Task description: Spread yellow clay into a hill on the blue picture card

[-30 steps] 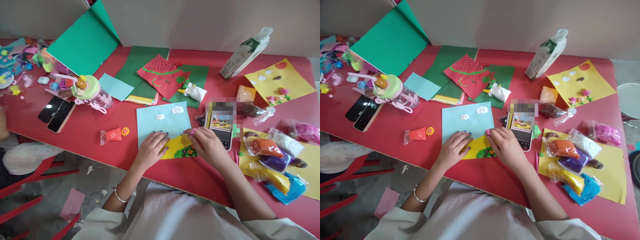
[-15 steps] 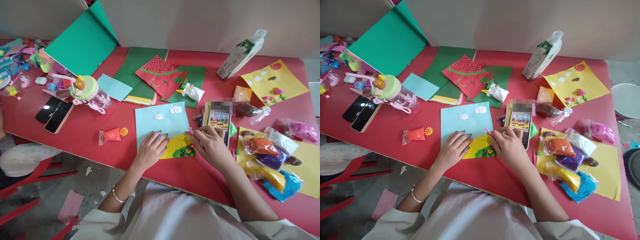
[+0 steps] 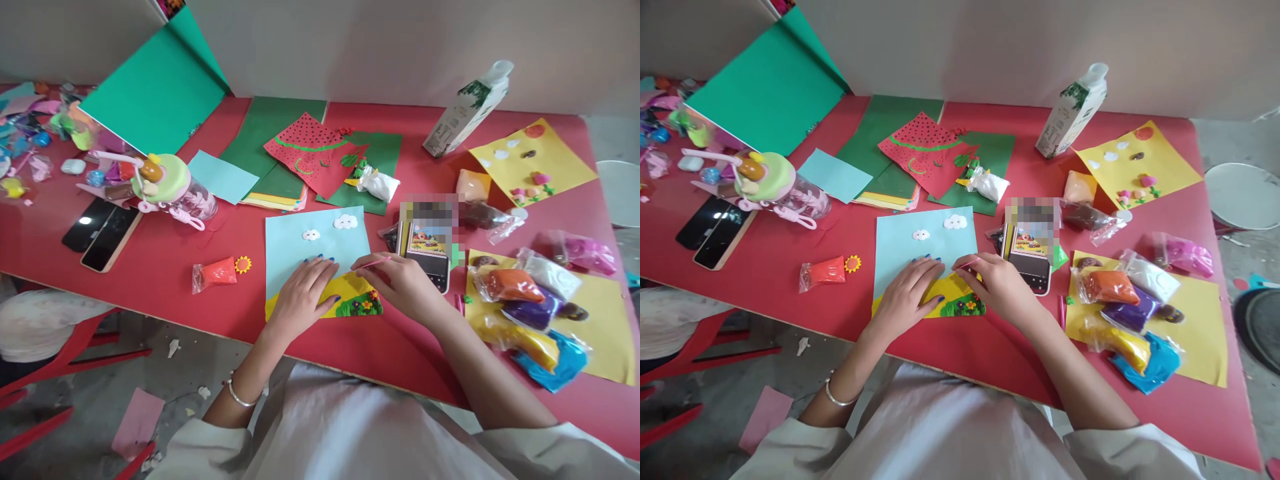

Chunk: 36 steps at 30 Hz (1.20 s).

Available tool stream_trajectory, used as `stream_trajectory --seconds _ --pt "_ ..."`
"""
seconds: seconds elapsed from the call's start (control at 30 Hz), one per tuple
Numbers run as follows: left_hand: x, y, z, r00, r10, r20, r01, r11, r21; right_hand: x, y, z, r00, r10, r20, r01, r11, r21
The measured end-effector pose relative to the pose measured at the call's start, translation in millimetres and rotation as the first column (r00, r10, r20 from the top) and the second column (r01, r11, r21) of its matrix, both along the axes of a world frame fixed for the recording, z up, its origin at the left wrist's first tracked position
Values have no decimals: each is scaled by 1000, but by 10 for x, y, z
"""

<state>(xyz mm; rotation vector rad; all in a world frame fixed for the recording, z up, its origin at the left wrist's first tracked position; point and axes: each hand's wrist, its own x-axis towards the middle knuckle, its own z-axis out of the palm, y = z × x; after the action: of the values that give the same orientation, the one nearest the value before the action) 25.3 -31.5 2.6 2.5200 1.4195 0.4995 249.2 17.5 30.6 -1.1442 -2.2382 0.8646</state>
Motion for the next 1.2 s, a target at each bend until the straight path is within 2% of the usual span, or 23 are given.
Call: stream_trajectory --seconds 0.13,0.27,1.2 --pt "25 8 -73 999 -25 -26 24 999 -25 -80 72 -90 994 65 91 -67 998 22" --pt "20 0 -90 1000 -9 -18 8 999 -44 -85 89 -140 988 70 137 -72 997 6" --pt "29 -1 -79 999 -10 -33 8 999 -33 -37 53 -100 995 0 101 7 997 -75"
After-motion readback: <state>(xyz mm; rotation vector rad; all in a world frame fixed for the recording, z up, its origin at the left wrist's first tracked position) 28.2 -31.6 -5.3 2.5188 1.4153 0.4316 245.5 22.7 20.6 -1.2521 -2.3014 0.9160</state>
